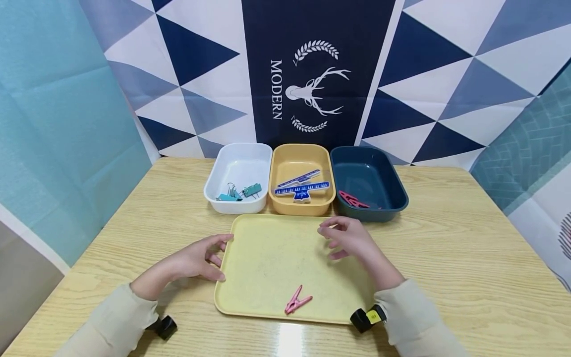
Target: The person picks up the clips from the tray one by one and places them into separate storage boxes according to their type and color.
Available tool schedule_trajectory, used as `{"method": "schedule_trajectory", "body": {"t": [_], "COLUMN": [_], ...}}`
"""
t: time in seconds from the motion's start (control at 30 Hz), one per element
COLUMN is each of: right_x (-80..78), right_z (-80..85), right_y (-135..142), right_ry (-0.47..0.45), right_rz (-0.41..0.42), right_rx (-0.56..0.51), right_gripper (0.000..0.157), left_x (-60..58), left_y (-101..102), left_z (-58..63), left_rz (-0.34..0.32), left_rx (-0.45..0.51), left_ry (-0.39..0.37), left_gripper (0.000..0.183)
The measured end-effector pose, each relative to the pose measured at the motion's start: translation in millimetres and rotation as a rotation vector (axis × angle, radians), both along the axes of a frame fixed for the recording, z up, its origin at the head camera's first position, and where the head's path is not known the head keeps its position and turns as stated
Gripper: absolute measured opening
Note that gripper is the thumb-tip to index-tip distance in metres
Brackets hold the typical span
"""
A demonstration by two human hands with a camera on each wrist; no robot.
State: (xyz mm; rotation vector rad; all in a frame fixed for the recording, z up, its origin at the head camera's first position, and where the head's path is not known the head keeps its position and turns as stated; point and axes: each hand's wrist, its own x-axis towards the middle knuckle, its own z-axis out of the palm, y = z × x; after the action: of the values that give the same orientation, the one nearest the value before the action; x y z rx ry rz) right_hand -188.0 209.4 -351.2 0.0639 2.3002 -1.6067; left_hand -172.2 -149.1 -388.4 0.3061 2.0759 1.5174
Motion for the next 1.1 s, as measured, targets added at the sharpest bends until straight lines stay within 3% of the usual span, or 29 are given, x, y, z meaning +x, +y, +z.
{"method": "schedule_trajectory", "body": {"t": [0.33, 0.53, 0.83, 1.1], "right_x": [6.7, 8.9, 12.5, 14.3], "right_z": [-0.8, -5.0, -11.7, -13.5], "right_y": [-6, -5, -3, -2], "right_ry": [-0.017, -0.018, -0.048, -0.053], "right_rz": [0.074, 0.173, 0.306, 0.497], "right_rx": [-0.012, -0.022, -0.044, -0.043], "right_gripper": [0.040, 0.035, 0.044, 0.049], "left_x": [0.0, 0.6, 0.6, 0.9], "left_y": [0, 0, 0, 1], "left_z": [-0.1, 0.7, 0.6, 1.0], "left_rz": [-0.001, 0.000, 0.002, 0.012], "left_rx": [0.001, 0.004, 0.009, -0.002], "left_ry": [-0.003, -0.012, -0.008, -0.005], "left_gripper": [0.092, 0.092, 0.092, 0.092]}}
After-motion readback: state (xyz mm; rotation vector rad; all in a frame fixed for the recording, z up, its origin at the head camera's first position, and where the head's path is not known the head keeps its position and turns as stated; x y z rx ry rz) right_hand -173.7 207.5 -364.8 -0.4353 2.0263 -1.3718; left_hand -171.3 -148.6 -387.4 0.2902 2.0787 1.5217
